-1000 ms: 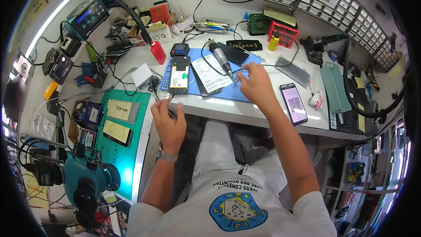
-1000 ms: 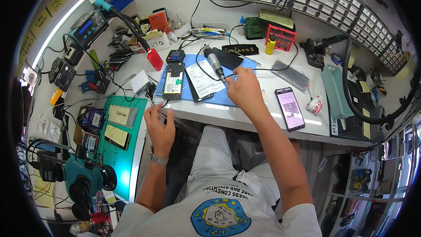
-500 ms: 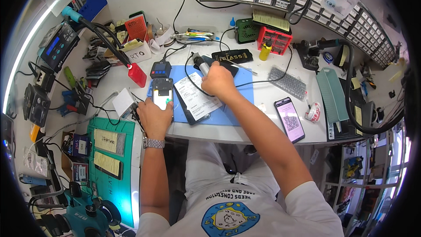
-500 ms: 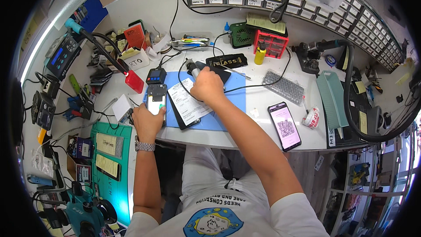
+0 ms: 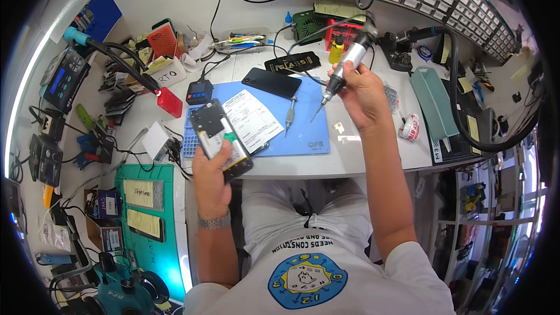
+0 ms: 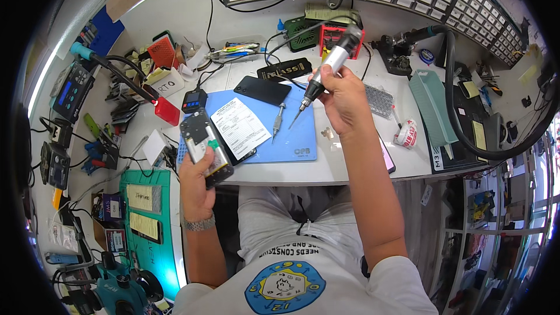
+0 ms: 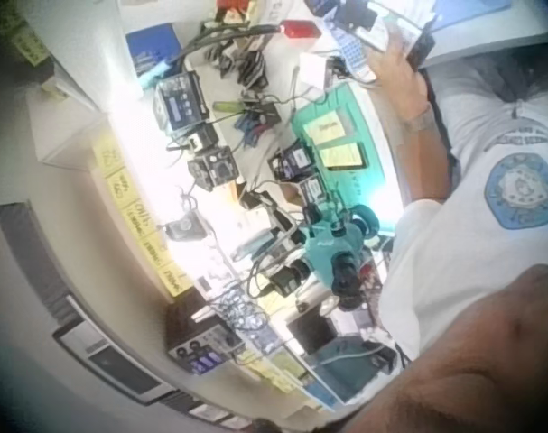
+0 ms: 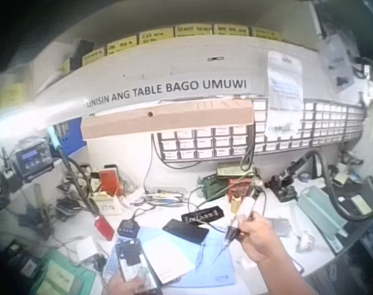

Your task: The person sits at a cluttered workbench and uses a soldering iron and a screwdriver to work on a disassembled smartphone. They heat the device's internal components, then use a screwdriver to pry and adjust parts. The person handles the phone and tools throughout, occasionally interacting with another person who hands over a phone case.

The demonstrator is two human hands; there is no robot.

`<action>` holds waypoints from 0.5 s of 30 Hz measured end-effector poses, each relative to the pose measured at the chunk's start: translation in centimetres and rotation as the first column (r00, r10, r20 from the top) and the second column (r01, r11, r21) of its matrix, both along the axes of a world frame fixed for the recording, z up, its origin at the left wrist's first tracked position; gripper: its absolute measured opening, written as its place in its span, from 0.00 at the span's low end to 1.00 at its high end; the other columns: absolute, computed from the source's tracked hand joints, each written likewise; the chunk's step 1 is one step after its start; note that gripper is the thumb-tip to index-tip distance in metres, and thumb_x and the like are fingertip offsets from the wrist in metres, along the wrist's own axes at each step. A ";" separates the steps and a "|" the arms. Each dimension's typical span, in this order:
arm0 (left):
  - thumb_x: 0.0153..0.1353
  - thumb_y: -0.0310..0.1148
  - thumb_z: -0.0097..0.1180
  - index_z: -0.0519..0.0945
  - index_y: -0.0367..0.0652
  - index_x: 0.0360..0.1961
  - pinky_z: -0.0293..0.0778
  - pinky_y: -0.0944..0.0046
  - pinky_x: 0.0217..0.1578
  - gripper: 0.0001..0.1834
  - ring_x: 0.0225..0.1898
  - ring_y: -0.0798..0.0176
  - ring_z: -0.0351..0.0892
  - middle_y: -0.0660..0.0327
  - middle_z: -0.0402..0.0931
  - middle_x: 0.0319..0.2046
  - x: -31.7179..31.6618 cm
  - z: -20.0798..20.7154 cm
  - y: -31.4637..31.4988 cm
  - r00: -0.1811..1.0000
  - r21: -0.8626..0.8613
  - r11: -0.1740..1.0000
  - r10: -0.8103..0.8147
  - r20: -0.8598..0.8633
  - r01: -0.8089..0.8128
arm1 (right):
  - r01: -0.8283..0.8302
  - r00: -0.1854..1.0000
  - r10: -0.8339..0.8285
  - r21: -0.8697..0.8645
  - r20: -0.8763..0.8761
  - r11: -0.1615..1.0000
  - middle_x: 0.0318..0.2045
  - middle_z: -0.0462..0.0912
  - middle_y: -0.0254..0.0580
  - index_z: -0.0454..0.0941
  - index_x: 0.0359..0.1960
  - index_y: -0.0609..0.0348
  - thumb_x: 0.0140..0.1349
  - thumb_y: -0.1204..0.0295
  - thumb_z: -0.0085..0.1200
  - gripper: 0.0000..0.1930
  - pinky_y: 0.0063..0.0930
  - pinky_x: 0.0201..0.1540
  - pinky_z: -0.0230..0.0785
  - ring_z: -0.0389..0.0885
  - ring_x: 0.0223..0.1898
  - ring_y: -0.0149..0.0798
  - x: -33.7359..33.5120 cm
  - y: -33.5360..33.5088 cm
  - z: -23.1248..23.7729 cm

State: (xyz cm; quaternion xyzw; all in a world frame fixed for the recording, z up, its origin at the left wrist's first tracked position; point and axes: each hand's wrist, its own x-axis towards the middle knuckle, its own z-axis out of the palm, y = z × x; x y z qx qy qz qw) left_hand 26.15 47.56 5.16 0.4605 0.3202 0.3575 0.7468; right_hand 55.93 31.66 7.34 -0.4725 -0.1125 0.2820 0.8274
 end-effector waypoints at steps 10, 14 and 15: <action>0.75 0.32 0.63 0.70 0.28 0.63 0.82 0.60 0.52 0.24 0.54 0.57 0.86 0.44 0.84 0.53 9.1 -6.9 -6.2 0.901 0.178 0.899 -0.350 -0.256 0.399 | 0.425 0.868 -0.401 -0.021 0.294 0.905 0.56 0.78 0.52 0.55 0.73 0.60 0.74 0.75 0.66 0.35 0.40 0.45 0.95 0.89 0.53 0.44 -3.3 -3.1 -0.4; 0.67 0.40 0.70 0.79 0.26 0.56 0.81 0.49 0.50 0.27 0.48 0.47 0.86 0.42 0.83 0.44 9.8 -4.9 -5.5 0.815 0.635 0.626 -0.001 -0.579 0.452 | 0.445 0.853 -0.417 -0.019 0.314 0.895 0.58 0.75 0.52 0.51 0.73 0.58 0.73 0.77 0.66 0.37 0.38 0.46 0.95 0.87 0.55 0.42 -3.4 -4.4 -1.5; 0.66 0.41 0.72 0.81 0.25 0.55 0.80 0.47 0.51 0.28 0.47 0.46 0.85 0.43 0.82 0.43 9.8 -4.4 -5.3 0.783 0.721 0.503 0.129 -0.608 0.477 | 0.447 0.847 -0.422 -0.003 0.323 0.894 0.58 0.75 0.52 0.52 0.74 0.60 0.73 0.76 0.66 0.37 0.39 0.46 0.95 0.87 0.54 0.42 -3.7 -4.5 -1.6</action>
